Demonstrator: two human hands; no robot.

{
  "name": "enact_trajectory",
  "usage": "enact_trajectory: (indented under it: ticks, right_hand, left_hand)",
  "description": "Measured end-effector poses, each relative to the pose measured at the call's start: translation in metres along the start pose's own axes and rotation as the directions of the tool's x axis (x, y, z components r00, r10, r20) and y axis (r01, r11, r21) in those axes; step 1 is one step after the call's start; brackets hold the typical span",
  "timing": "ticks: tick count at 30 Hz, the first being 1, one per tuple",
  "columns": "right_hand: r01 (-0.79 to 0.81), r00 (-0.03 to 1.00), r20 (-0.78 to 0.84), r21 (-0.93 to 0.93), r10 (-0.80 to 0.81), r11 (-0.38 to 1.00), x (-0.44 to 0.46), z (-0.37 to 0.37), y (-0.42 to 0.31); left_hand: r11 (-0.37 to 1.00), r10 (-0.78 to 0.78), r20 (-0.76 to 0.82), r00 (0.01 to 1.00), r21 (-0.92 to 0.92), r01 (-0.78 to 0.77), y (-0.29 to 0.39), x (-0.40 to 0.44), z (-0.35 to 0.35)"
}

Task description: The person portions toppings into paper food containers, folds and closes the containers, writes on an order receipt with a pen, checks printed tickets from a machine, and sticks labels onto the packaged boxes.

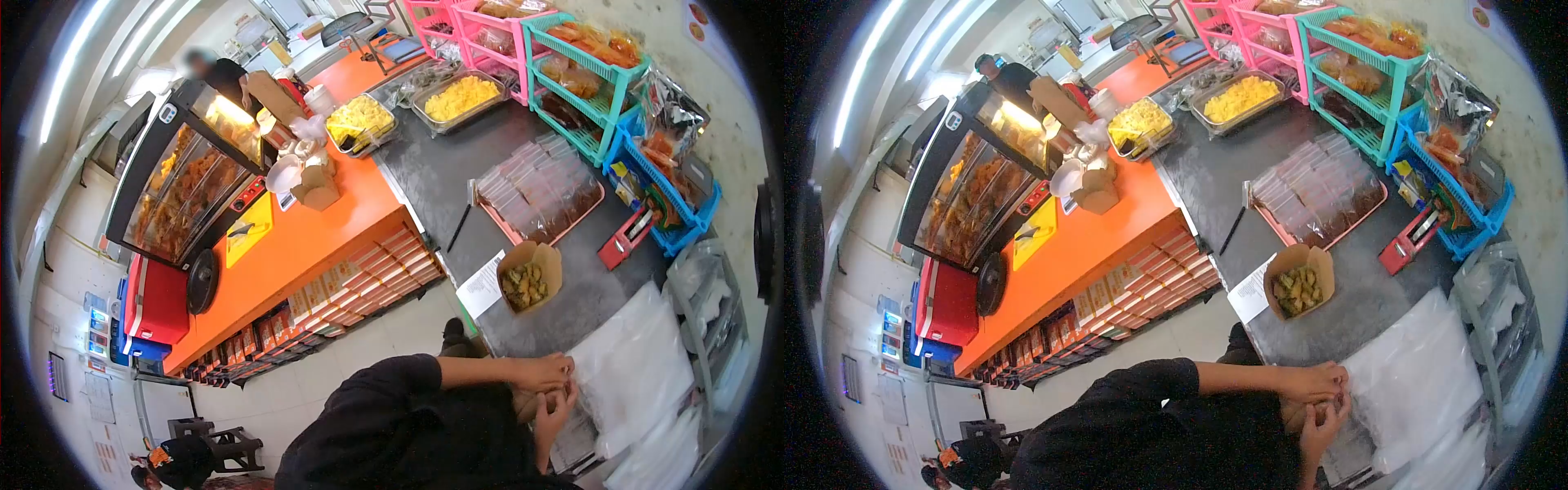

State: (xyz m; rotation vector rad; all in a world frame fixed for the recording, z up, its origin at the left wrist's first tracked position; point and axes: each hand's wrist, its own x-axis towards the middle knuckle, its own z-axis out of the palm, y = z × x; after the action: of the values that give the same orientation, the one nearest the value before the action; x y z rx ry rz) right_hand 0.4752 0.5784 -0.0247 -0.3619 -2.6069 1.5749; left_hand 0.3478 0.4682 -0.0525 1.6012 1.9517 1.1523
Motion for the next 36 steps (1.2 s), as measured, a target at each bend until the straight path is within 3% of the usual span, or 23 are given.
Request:
enact_trajectory:
  ticks: [2, 5, 8, 11, 13, 14, 15, 17, 18, 19, 20, 21, 22, 23, 24, 25, 26, 29, 32, 34, 35, 36]
  right_hand:
    - [0.017, 0.999, -0.038, 0.004, -0.017, 1.000, 0.001, 0.005, 0.004]
    - [-0.021, 0.999, -0.044, 0.058, 0.023, 0.998, 0.005, 0.003, 0.000]
    - [-0.014, 0.998, -0.063, 0.045, 0.016, 0.999, -0.002, 0.004, 0.013]
    - [0.032, 0.990, -0.138, -0.026, -0.035, 0.999, 0.000, 0.009, 0.016]
    - [0.044, 0.960, -0.266, -0.167, -0.088, 0.985, -0.008, 0.014, 0.019]
    - [0.176, 0.966, -0.132, -0.294, -0.222, 0.940, -0.013, 0.005, 0.002]
    - [0.283, 0.951, 0.006, -0.413, -0.308, 0.866, -0.016, -0.006, -0.019]
    - [0.333, 0.936, 0.264, -0.450, -0.233, 0.829, -0.015, -0.004, -0.016]
    - [0.362, 0.932, 0.199, -0.440, -0.303, 0.822, -0.009, 0.003, -0.010]
    - [0.355, 0.932, 0.097, -0.423, -0.348, 0.834, -0.004, 0.014, -0.009]
    - [0.315, 0.935, -0.021, -0.412, -0.354, 0.855, 0.003, 0.022, -0.017]
    - [0.146, 0.951, -0.172, -0.481, -0.256, 0.864, 0.008, 0.042, -0.021]
    - [0.047, 0.905, -0.363, -0.432, -0.222, 0.901, 0.017, 0.065, -0.022]
    - [-0.010, 0.828, -0.532, -0.328, -0.176, 0.945, 0.030, 0.086, -0.023]
    - [-0.100, 0.704, -0.657, -0.467, -0.269, 0.879, 0.043, 0.107, -0.025]
    - [-0.204, 0.760, -0.650, -0.243, -0.003, 0.948, 0.049, 0.110, -0.045]
    - [-0.283, 0.789, -0.570, -0.006, 0.229, 0.959, 0.050, 0.107, -0.063]
    - [0.038, 0.579, -0.803, 0.202, 0.143, 0.979, 0.032, 0.108, -0.060]
    - [-0.300, 0.764, -0.485, 0.319, 0.426, 0.899, -0.079, 0.051, -0.078]
    - [-0.283, 0.366, -0.897, 0.145, 0.246, 0.948, -0.151, 0.058, -0.059]
    - [-0.367, 0.285, -0.888, 0.248, 0.362, 0.897, -0.198, 0.045, -0.070]
    - [-0.499, 0.103, -0.906, 0.310, 0.411, 0.809, -0.237, 0.039, -0.068]
  left_hand:
    - [0.990, 0.015, 0.046, 0.999, 0.139, -0.022, -0.002, 0.000, 0.007]
    - [0.987, 0.071, 0.051, 0.996, 0.138, -0.078, -0.002, -0.002, 0.004]
    - [0.985, 0.090, 0.014, 0.996, -0.151, -0.087, 0.009, -0.010, -0.015]
    - [0.980, 0.054, 0.007, 0.999, -0.194, -0.052, 0.001, -0.010, -0.009]
    - [0.985, 0.017, -0.015, 1.000, 0.169, -0.014, -0.004, -0.015, -0.007]
    - [0.943, 0.037, -0.013, 0.999, 0.331, -0.030, 0.000, -0.015, -0.006]
    - [0.968, -0.059, -0.158, 0.986, 0.232, 0.095, 0.010, -0.025, -0.008]
    - [0.962, -0.239, -0.256, 0.937, 0.068, 0.264, 0.048, -0.049, -0.044]
    - [0.964, -0.067, -0.238, 0.969, 0.236, 0.124, 0.031, -0.074, -0.045]
    - [0.939, -0.228, -0.176, 0.958, 0.222, 0.264, 0.056, -0.076, -0.064]
    - [0.961, 0.047, -0.320, 0.946, 0.273, 0.045, 0.030, -0.102, -0.054]
    - [0.968, 0.153, -0.400, 0.904, 0.247, -0.054, 0.027, -0.111, -0.053]
    - [0.967, 0.108, -0.301, 0.948, 0.252, -0.030, 0.024, -0.118, -0.059]
    - [0.960, 0.055, -0.161, 0.985, 0.278, -0.009, 0.040, -0.106, -0.068]
    - [0.948, 0.165, -0.143, 0.976, 0.297, -0.117, 0.047, -0.090, -0.065]
    - [0.973, 0.033, -0.342, 0.939, 0.224, 0.047, 0.060, -0.084, -0.048]
    - [0.981, 0.021, -0.344, 0.939, 0.188, 0.047, 0.051, -0.085, -0.047]
    - [0.989, 0.057, -0.195, 0.979, 0.143, -0.029, 0.023, -0.075, -0.051]
    - [0.991, 0.072, -0.085, 0.994, 0.117, -0.062, 0.017, -0.070, -0.042]
    - [0.990, 0.090, -0.023, 0.996, 0.111, -0.087, 0.019, -0.066, -0.029]
    - [0.988, 0.106, 0.006, 0.994, 0.108, -0.106, 0.023, -0.062, -0.018]
    - [0.987, 0.116, 0.039, 0.993, 0.107, -0.119, 0.026, -0.057, -0.009]
